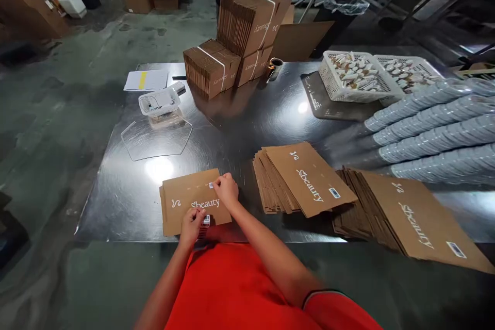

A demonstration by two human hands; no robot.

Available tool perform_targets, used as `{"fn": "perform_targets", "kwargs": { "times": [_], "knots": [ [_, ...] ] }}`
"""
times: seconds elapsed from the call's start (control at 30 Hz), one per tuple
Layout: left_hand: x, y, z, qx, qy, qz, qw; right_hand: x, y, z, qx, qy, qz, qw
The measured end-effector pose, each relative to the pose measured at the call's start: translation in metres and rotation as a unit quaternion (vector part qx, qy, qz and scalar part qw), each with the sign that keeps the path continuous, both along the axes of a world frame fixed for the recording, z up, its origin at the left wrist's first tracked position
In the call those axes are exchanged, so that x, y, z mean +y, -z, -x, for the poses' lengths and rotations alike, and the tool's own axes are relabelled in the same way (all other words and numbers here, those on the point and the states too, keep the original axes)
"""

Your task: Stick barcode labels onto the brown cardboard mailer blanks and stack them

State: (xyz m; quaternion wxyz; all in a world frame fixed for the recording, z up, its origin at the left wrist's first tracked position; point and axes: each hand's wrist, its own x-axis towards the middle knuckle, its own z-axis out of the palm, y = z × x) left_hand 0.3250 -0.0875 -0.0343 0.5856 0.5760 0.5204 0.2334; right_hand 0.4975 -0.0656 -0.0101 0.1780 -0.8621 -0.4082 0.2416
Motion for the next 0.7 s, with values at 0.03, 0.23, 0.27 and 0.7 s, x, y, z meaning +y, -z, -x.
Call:
{"fn": "perform_targets", "kwargs": {
  "times": [0.03, 0.23, 0.27, 0.7],
  "knots": [
    [0.000, 0.000, 0.000, 0.000, -0.001, 0.001, 1.000, 0.000, -0.001, 0.001, -0.012, -0.005, 0.004, 1.000],
    [0.000, -0.002, 0.000, 0.007, -0.008, 0.010, 1.000, 0.003, 0.002, -0.002, -0.022, 0.008, 0.016, 1.000],
    [0.000, -0.003, 0.000, 0.009, -0.009, 0.013, 1.000, 0.003, 0.004, -0.004, -0.010, 0.021, 0.009, 1.000],
    [0.015, -0.015, 0.043, 0.117, -0.140, -0.054, 0.982, -0.041, 0.008, -0.004, 0.051, 0.078, -0.099, 0.991]
  ]
}}
